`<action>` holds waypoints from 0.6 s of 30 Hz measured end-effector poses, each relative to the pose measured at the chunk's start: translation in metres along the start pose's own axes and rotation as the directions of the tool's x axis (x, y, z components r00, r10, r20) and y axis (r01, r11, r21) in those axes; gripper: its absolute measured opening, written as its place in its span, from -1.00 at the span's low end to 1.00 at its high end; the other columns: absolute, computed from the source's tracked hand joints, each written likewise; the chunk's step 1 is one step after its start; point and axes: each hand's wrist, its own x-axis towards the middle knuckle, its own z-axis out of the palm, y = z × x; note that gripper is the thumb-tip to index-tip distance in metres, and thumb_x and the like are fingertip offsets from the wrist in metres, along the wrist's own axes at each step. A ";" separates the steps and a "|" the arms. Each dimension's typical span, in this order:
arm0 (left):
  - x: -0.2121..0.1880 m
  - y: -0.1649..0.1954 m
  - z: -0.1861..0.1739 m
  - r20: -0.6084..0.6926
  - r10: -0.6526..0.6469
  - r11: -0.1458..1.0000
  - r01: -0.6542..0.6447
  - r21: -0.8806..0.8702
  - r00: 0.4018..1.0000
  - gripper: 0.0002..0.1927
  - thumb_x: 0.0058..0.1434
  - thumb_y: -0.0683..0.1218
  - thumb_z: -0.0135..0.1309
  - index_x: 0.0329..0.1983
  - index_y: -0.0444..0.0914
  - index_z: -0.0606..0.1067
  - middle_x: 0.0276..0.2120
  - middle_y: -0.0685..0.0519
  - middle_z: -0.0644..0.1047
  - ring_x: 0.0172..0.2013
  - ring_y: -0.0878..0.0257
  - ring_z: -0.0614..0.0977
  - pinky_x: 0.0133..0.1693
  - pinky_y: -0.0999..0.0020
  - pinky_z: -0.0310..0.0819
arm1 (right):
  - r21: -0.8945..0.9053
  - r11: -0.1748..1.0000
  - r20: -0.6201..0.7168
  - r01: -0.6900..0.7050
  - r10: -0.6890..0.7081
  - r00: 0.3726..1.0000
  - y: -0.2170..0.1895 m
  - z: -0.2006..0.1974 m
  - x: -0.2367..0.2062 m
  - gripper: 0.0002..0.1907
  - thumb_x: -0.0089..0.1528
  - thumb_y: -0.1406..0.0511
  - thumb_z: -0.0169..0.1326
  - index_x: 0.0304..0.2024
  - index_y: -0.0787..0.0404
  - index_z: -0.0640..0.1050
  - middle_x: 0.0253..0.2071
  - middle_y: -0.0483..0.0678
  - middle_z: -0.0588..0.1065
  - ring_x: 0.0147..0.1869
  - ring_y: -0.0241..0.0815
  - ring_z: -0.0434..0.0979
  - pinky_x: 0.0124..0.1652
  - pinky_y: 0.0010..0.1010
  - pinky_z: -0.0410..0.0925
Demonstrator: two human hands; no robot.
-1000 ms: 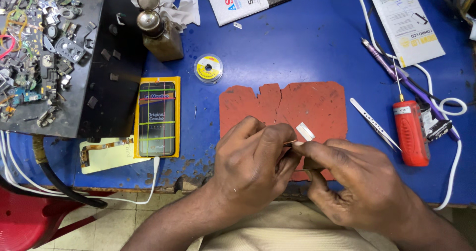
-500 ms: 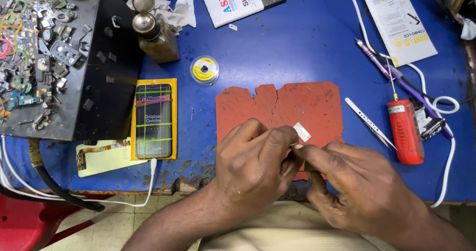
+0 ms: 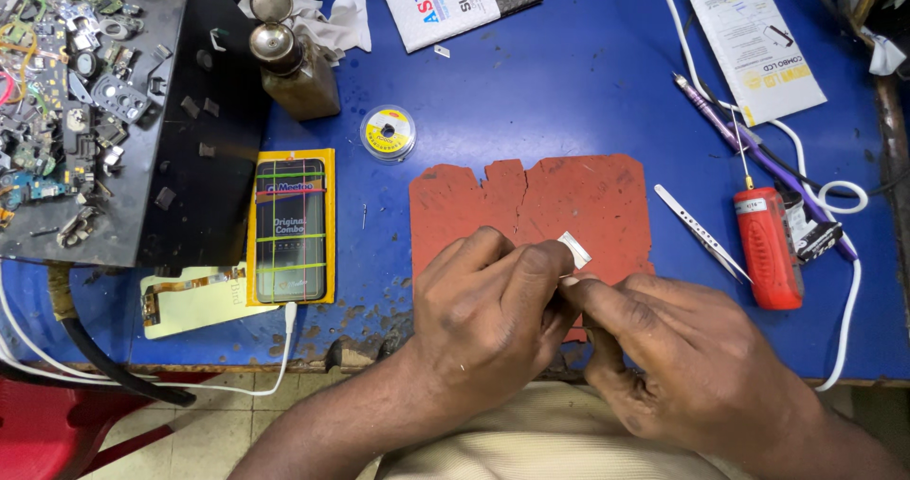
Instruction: The person picks up a smartphone, peels a small adhesive strip and presses it onto the phone's frame, then works the strip around the edges by hand. They test the lit screen, press the display onto the frame, and hold the assembled phone up to check the glowing screen.
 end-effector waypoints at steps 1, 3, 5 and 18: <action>0.000 0.000 0.000 0.004 0.001 1.000 -0.001 -0.002 1.000 -0.62 0.05 -0.23 0.33 -0.09 -0.30 0.48 -0.48 0.12 0.51 -0.42 0.19 0.50 -0.36 0.25 0.35 | 0.000 1.000 0.002 -0.001 0.001 1.000 0.000 0.000 0.000 -0.37 -0.09 0.53 0.29 0.06 0.46 0.45 -0.42 0.03 0.50 -0.42 -0.08 0.54 -0.41 -0.28 0.40; 0.000 0.000 -0.002 0.011 0.003 1.000 -0.003 -0.008 1.000 -0.61 0.04 -0.21 0.34 -0.08 -0.31 0.48 -0.49 0.12 0.51 -0.43 0.19 0.50 -0.37 0.24 0.35 | -0.001 1.000 0.008 -0.004 0.004 1.000 -0.001 -0.001 0.000 -0.39 -0.08 0.54 0.28 0.05 0.46 0.46 -0.43 0.02 0.50 -0.43 -0.09 0.54 -0.41 -0.28 0.39; 0.001 0.000 -0.001 0.003 0.006 1.000 -0.006 -0.001 1.000 -0.63 0.06 -0.21 0.35 -0.09 -0.30 0.49 -0.49 0.12 0.51 -0.44 0.19 0.50 -0.37 0.24 0.35 | -0.006 1.000 0.005 0.000 0.000 1.000 -0.001 -0.001 0.000 -0.40 -0.07 0.55 0.27 0.05 0.46 0.46 -0.44 0.02 0.49 -0.43 -0.09 0.54 -0.42 -0.29 0.39; 0.003 0.004 -0.003 0.002 0.031 0.999 -0.031 0.007 1.000 -0.71 0.18 -0.19 0.34 -0.12 -0.30 0.49 -0.49 0.11 0.47 -0.45 0.20 0.47 -0.38 0.24 0.32 | 0.004 1.000 0.015 -0.015 0.015 1.000 -0.004 -0.003 -0.002 -0.40 -0.11 0.55 0.26 0.01 0.45 0.46 -0.46 0.00 0.48 -0.45 -0.12 0.54 -0.43 -0.31 0.40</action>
